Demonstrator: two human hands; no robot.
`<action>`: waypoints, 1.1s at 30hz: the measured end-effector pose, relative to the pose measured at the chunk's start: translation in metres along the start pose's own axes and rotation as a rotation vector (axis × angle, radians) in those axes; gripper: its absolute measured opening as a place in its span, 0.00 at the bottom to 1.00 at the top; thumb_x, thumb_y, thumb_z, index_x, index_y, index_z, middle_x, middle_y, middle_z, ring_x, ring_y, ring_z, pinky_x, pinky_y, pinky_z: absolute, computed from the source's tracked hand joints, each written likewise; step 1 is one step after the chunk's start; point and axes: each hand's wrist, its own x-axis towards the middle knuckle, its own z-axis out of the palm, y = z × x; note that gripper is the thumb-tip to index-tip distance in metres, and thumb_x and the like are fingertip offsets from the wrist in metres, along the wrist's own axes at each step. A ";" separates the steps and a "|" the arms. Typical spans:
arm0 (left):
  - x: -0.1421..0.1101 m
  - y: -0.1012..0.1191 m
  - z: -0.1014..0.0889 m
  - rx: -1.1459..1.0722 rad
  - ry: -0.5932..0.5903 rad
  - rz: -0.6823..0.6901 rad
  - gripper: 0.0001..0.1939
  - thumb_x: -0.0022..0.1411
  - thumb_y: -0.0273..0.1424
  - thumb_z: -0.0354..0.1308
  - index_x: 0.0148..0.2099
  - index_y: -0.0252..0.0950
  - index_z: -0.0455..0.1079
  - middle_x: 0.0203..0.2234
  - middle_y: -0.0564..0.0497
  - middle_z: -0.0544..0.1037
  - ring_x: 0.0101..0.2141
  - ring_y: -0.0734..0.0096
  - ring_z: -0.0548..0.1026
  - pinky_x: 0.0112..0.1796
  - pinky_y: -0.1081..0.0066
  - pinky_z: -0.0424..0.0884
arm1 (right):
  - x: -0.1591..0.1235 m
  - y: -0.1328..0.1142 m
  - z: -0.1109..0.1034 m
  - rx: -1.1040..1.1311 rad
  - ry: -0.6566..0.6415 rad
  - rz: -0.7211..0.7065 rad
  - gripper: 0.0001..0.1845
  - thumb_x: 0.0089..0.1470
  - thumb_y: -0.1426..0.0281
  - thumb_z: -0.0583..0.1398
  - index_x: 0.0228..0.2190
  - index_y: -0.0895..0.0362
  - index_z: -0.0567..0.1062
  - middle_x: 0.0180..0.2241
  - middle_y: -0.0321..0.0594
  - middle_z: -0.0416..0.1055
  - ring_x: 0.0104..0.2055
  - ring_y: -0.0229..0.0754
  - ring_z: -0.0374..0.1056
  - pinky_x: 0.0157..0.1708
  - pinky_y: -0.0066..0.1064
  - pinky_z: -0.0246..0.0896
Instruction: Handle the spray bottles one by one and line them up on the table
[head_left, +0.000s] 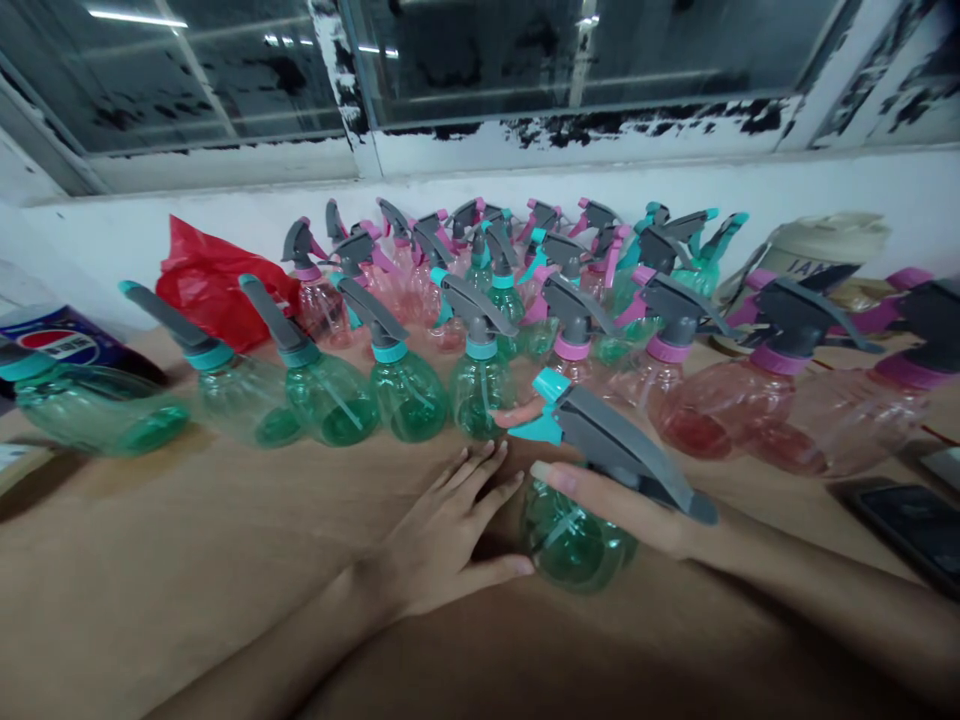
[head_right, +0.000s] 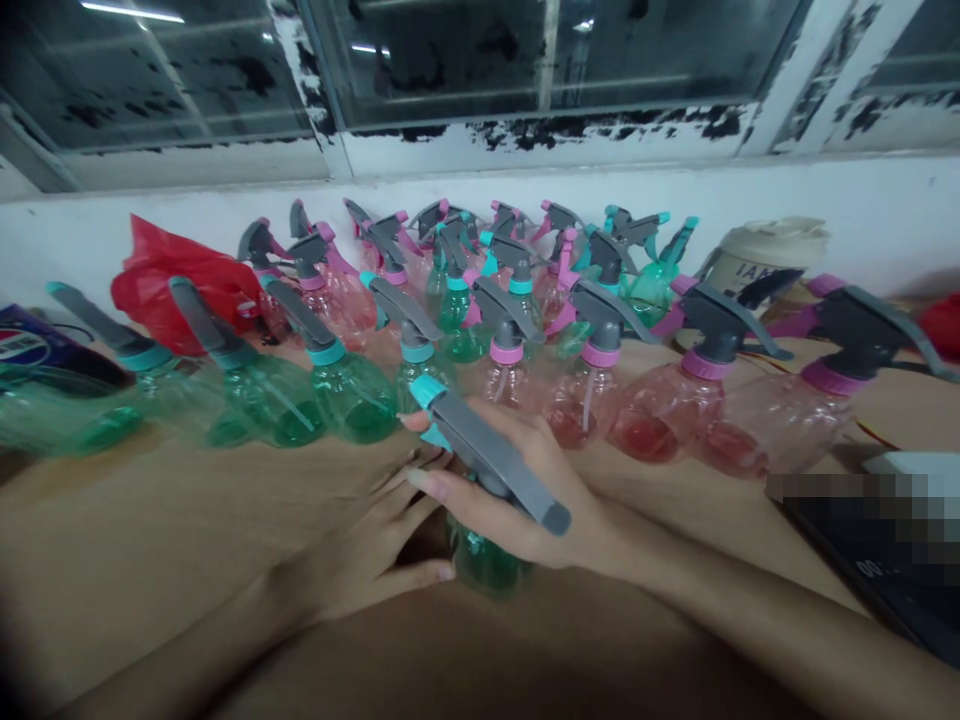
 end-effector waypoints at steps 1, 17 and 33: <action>0.000 0.000 0.000 -0.001 -0.001 0.000 0.38 0.65 0.55 0.48 0.67 0.35 0.52 0.65 0.41 0.52 0.65 0.51 0.45 0.61 0.51 0.46 | 0.000 0.001 0.000 0.009 0.001 -0.001 0.18 0.53 0.61 0.62 0.46 0.50 0.73 0.31 0.35 0.73 0.26 0.38 0.69 0.28 0.32 0.67; 0.000 -0.003 0.003 -0.004 -0.019 0.002 0.47 0.56 0.61 0.52 0.66 0.32 0.53 0.65 0.36 0.53 0.64 0.47 0.47 0.60 0.48 0.47 | -0.001 -0.001 -0.001 0.021 0.003 -0.002 0.20 0.53 0.64 0.62 0.49 0.50 0.72 0.37 0.35 0.74 0.32 0.38 0.71 0.34 0.31 0.69; 0.001 -0.002 0.002 -0.024 -0.048 0.003 0.51 0.53 0.62 0.54 0.67 0.31 0.52 0.65 0.35 0.50 0.64 0.45 0.45 0.61 0.48 0.45 | 0.005 -0.003 -0.003 -0.064 -0.042 -0.042 0.06 0.54 0.67 0.61 0.37 0.51 0.74 0.33 0.35 0.73 0.32 0.39 0.71 0.34 0.33 0.69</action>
